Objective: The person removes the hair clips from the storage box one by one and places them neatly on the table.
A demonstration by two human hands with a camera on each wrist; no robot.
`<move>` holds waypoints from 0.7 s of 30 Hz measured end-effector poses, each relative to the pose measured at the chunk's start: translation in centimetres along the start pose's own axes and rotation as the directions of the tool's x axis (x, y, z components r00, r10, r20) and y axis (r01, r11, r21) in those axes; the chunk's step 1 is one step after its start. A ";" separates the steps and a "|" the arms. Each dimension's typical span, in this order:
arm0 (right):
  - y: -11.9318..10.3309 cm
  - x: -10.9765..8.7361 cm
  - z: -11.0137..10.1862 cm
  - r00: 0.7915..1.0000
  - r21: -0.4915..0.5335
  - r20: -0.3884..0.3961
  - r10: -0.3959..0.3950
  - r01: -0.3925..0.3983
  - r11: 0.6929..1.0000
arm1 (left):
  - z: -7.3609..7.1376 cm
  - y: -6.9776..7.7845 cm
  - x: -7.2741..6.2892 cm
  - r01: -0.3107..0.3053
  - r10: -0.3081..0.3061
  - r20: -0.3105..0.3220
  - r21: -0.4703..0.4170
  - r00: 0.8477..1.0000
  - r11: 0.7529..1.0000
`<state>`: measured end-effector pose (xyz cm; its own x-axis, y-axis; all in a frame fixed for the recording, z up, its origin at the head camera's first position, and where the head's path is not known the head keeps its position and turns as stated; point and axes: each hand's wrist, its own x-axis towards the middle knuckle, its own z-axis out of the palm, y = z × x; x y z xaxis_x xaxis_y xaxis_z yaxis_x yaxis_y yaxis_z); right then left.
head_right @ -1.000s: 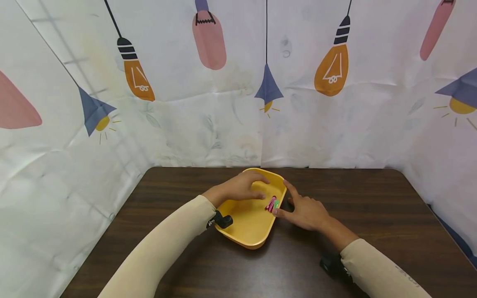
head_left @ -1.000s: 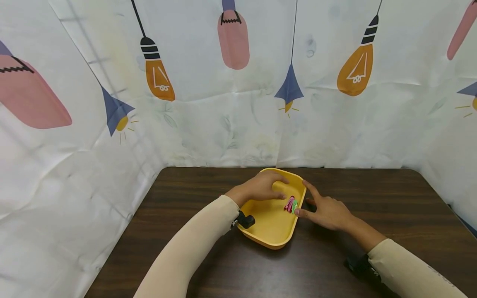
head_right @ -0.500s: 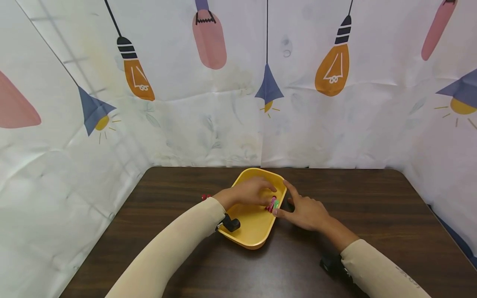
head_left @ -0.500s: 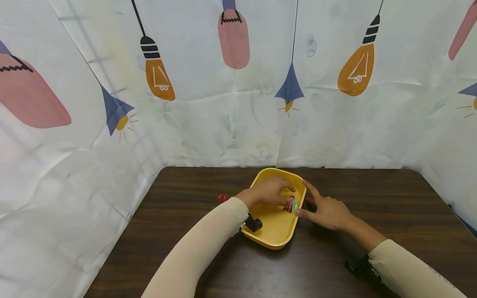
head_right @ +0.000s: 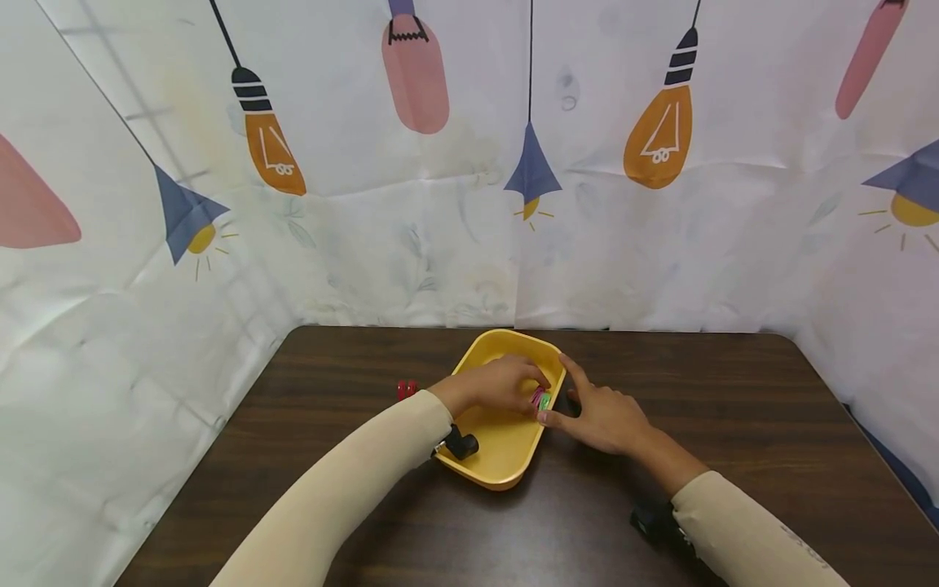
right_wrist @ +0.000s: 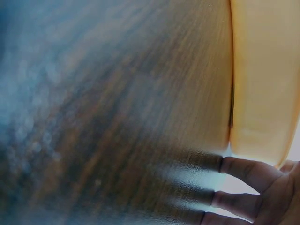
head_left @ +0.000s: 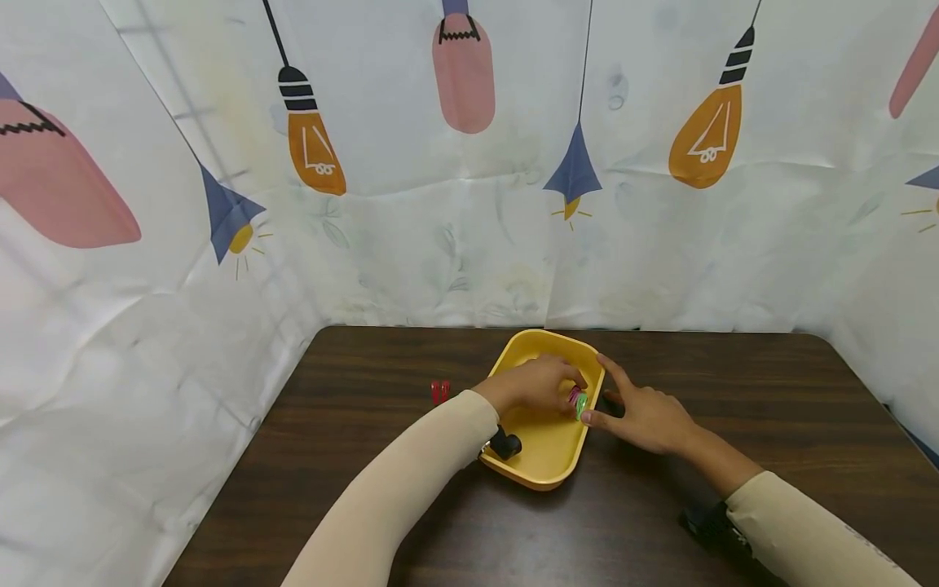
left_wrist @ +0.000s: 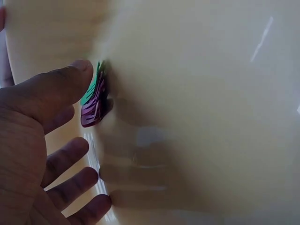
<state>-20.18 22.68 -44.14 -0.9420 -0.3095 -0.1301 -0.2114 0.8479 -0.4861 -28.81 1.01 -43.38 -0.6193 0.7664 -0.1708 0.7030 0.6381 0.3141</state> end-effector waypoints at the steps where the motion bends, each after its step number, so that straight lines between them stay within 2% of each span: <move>1: 0.0 0.0 0.0 1.000 -0.002 -0.001 0.001 -0.001 1.000 | 0.1 0.1 0.0 -0.001 0.001 -0.002 0.010 1.000 1.000; 10: -0.1 -0.1 -0.1 1.000 -0.006 -0.007 -0.002 0.002 1.000 | 0.5 0.3 0.3 0.006 -0.005 -0.013 0.064 1.000 0.998; 21: 0.1 0.0 0.1 1.000 -0.001 -0.009 -0.002 0.002 1.000 | 0.6 0.7 0.0 0.012 -0.011 -0.008 0.090 1.000 0.996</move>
<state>-20.18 22.70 -44.30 -0.9438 -0.3076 -0.1209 -0.2140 0.8476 -0.4856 -28.10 1.52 -43.67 -0.6301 0.7584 -0.1668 0.7242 0.6514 0.2263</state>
